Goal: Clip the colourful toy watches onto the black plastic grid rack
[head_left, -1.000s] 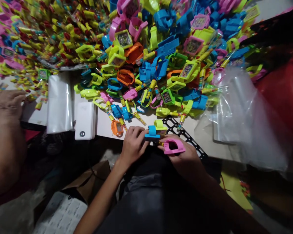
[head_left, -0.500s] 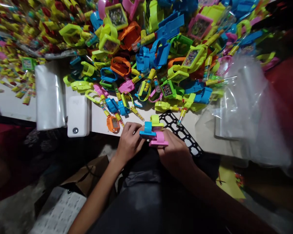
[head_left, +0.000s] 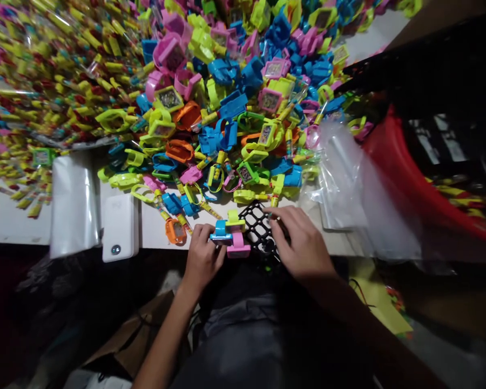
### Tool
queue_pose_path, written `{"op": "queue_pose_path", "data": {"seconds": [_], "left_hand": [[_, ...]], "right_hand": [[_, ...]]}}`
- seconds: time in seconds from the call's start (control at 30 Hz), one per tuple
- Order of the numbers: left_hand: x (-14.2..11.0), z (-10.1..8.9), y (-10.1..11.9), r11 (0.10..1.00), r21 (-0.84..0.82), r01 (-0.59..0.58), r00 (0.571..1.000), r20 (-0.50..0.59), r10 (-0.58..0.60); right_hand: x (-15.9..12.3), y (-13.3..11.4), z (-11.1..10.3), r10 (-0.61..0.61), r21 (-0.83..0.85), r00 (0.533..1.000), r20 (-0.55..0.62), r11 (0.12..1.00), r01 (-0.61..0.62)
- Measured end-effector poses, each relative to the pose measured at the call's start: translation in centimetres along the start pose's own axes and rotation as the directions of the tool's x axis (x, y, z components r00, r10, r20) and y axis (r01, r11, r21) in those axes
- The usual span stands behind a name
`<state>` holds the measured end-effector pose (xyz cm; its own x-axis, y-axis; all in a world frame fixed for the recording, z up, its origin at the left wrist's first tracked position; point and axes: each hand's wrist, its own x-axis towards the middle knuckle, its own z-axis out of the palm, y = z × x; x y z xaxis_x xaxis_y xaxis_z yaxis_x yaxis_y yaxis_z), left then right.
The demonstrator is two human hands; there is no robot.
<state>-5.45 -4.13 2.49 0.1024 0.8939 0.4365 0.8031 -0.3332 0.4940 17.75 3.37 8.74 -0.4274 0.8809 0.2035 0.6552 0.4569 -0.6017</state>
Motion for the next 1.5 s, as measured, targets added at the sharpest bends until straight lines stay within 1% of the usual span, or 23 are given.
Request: {"op": "queue_pose_path", "data": {"seconds": [0.07, 0.13, 0.2, 0.27, 0.33, 0.4, 0.47, 0.53, 0.57, 0.67, 0.73, 0.87, 0.93, 1.0, 1.03, 1.1, 1.17, 1.23, 1.3, 1.37, 1.43, 1.5], "left_hand": [[0.1, 0.1, -0.1, 1.000, -0.001, 0.011, 1.000, 0.006, -0.011], [0.3, 0.0, -0.2, 1.000, -0.006, 0.019, 1.000, 0.016, -0.019], [0.5, -0.3, -0.2, 1.000, -0.011, 0.022, 0.999, 0.032, -0.022], [0.6, -0.5, -0.2, 1.000, -0.018, 0.023, 0.998, 0.052, -0.022], [0.7, -0.7, -0.1, 0.999, -0.026, 0.024, 0.997, 0.067, -0.022], [0.7, -0.9, -0.1, 0.999, -0.035, 0.026, 0.997, 0.079, -0.023], [0.6, -0.9, -0.1, 0.999, -0.039, 0.029, 0.996, 0.087, -0.026], [0.5, -0.9, -0.1, 0.998, -0.044, 0.033, 0.995, 0.093, -0.029], [0.5, -0.9, -0.2, 0.998, -0.048, 0.036, 0.995, 0.095, -0.031], [0.4, -0.8, -0.2, 0.997, -0.063, 0.054, 0.994, 0.095, -0.048], [0.3, -0.8, -0.1, 0.994, -0.080, 0.071, 0.994, 0.091, -0.064], [0.4, -1.2, 0.1, 0.984, -0.144, 0.108, 0.992, 0.082, -0.097], [0.6, -1.8, 0.3, 0.971, -0.195, 0.135, 0.990, 0.068, -0.124], [0.8, -2.8, 0.7, 0.956, -0.238, 0.174, 0.985, 0.028, -0.172], [1.0, -3.5, 1.0, 0.945, -0.260, 0.200, 0.978, -0.009, -0.210], [1.7, -5.0, 1.8, 0.907, -0.342, 0.246, 0.949, -0.104, -0.297], [2.8, -6.5, 3.1, 0.859, -0.447, 0.248, 0.919, -0.173, -0.355], [4.3, -7.8, 4.7, 0.832, -0.512, 0.214, 0.914, -0.194, -0.355], [6.1, -8.8, 6.3, 0.840, -0.508, 0.193, 0.930, -0.179, -0.322], [7.9, -9.2, 7.9, 0.852, -0.485, 0.196, 0.945, -0.141, -0.297], [9.6, -9.2, 9.2, 0.867, -0.453, 0.210, 0.961, -0.066, -0.267], [11.0, -8.9, 10.2, 0.872, -0.436, 0.225, 0.970, 0.015, -0.242]], "right_hand": [[0.7, 0.7, -0.4, 0.081, -0.215, 0.996, 0.027, 0.974, -0.074], [1.2, 1.2, -0.2, 0.129, -0.326, 0.990, 0.063, 0.940, -0.102], [1.6, 1.3, 0.2, 0.157, -0.341, 0.986, 0.055, 0.931, -0.129], [1.8, 1.3, 0.3, 0.193, -0.309, 0.981, 0.030, 0.935, -0.174], [1.8, 1.4, 0.0, 0.255, -0.212, 0.967, -0.002, 0.945, -0.250], [1.7, 1.4, -0.9, 0.338, -0.026, 0.941, -0.009, 0.941, -0.338], [1.6, 1.5, -2.1, 0.403, 0.200, 0.915, 0.018, 0.895, -0.399], [1.6, 1.5, -3.4, 0.429, 0.387, 0.902, 0.040, 0.826, -0.410], [1.6, 1.4, -4.1, 0.433, 0.455, 0.900, 0.038, 0.795, -0.402], [1.6, 0.9, -5.8, 0.454, 0.590, 0.890, 0.035, 0.710, -0.385], [1.7, 0.6, -6.5, 0.474, 0.673, 0.878, 0.070, 0.627, -0.393], [1.6, 0.2, -6.6, 0.480, 0.812, 0.863, 0.161, 0.432, -0.392], [1.4, 0.0, -6.3, 0.462, 0.840, 0.871, 0.167, 0.397, -0.371], [1.2, -0.2, -6.1, 0.437, 0.837, 0.889, 0.135, 0.429, -0.338], [1.2, -0.3, -6.0, 0.425, 0.825, 0.899, 0.109, 0.466, -0.320], [1.2, -0.7, -6.0, 0.398, 0.789, 0.916, 0.053, 0.546, -0.283], [1.2, -1.0, -6.0, 0.375, 0.752, 0.927, 0.011, 0.608, -0.255], [1.1, -1.3, -6.1, 0.348, 0.712, 0.937, -0.021, 0.663, -0.230], [0.8, -1.7, -6.1, 0.301, 0.659, 0.952, -0.053, 0.727, -0.194], [0.4, -2.4, -6.3, 0.225, 0.596, 0.972, -0.067, 0.790, -0.142], [-0.1, -3.4, -6.7, 0.143, 0.530, 0.987, -0.067, 0.844, -0.087], [-0.6, -4.5, -7.2, 0.038, 0.447, 0.996, -0.081, 0.894, 0.003]]}}
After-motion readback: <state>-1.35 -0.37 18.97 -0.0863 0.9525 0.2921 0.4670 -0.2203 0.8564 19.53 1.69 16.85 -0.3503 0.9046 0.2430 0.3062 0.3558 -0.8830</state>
